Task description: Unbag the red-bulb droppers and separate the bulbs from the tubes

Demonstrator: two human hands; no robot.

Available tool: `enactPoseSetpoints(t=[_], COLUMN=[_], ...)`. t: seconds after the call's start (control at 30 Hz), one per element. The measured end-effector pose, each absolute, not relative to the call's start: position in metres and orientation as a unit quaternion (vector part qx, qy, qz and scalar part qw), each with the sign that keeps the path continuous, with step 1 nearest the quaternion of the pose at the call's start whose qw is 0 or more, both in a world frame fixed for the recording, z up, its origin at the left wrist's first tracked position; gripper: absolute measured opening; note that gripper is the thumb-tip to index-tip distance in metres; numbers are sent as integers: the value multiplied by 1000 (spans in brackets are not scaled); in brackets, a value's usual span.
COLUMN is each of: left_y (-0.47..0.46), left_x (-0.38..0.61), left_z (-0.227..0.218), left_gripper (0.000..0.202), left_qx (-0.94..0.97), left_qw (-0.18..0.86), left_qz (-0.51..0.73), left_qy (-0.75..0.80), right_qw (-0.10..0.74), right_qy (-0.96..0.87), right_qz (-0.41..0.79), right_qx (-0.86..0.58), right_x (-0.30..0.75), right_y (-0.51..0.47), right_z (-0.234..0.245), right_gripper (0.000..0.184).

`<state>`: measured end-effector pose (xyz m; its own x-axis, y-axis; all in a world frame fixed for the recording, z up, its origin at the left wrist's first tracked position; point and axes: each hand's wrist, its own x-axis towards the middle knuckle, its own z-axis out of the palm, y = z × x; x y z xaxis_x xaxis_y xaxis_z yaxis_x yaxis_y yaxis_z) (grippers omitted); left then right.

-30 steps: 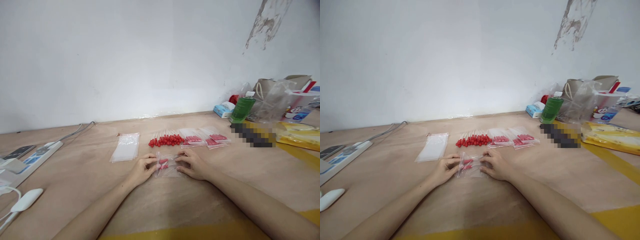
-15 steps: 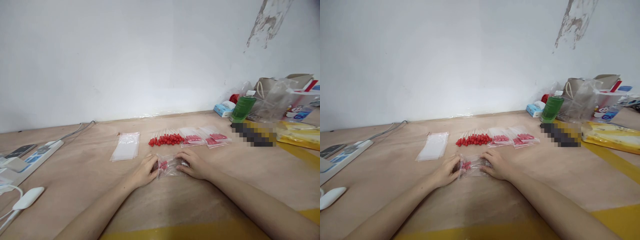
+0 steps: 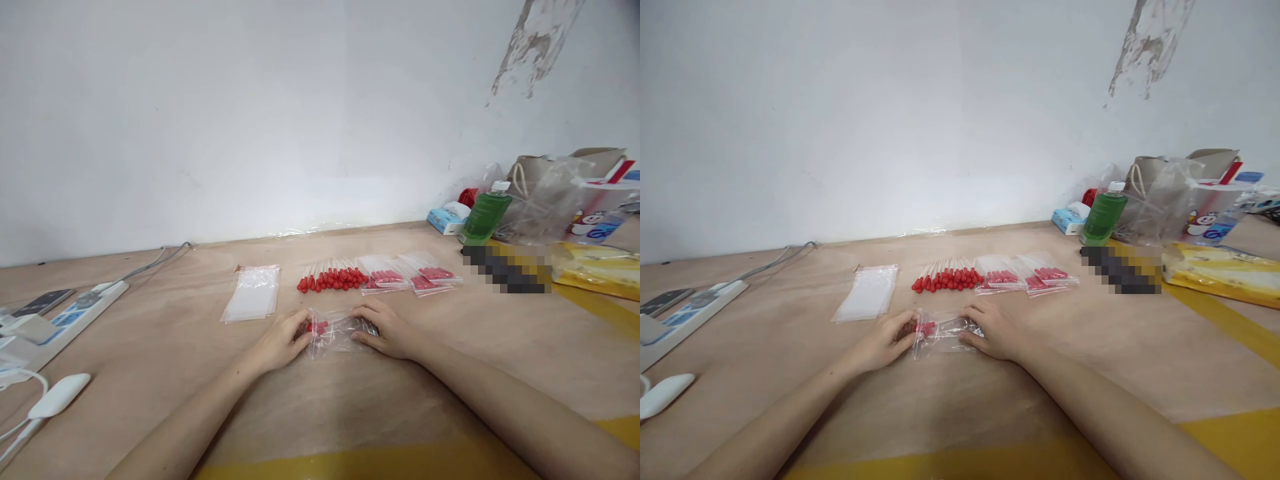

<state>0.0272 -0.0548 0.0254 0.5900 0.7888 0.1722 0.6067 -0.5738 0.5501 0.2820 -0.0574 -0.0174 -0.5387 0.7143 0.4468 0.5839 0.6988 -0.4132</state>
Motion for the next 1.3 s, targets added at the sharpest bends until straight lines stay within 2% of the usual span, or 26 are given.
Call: enactPoseSetpoints(t=[0.17, 0.23, 0.4, 0.53, 0.7, 0.9, 1.17, 1.3], left_y=[-35, -28, -25, -13, 19, 37, 50, 41], left_x=[-11, -34, -65, -37, 18, 53, 59, 56], left_z=[44, 59, 96, 90, 44, 20, 18, 19], left_gripper=[23, 24, 24, 24, 15, 26, 9, 17], left_qx=[788, 768, 735, 731, 815, 879, 875, 868], left_qw=[378, 371, 194, 4, -27, -80, -75, -63], left_qz=[222, 262, 409, 491, 398, 223, 215, 251], left_qy=[432, 452, 505, 474, 420, 414, 427, 423], right_qw=[299, 302, 305, 304, 304, 301, 308, 311], right_qy=[-874, -874, -875, -876, -878, -878, -878, -876], right_qz=[116, 114, 110, 108, 98, 99, 98, 102], right_qx=[-366, -363, -360, -359, -357, -359, -353, -353], right_x=[283, 283, 283, 283, 282, 282, 283, 283], right_y=[-57, -56, -55, -55, -55, -56, -57, -56], right_z=[-17, -18, -20, -20, -19, -18, -16, -17], right_gripper=[27, 27, 26, 26, 26, 26, 26, 27])
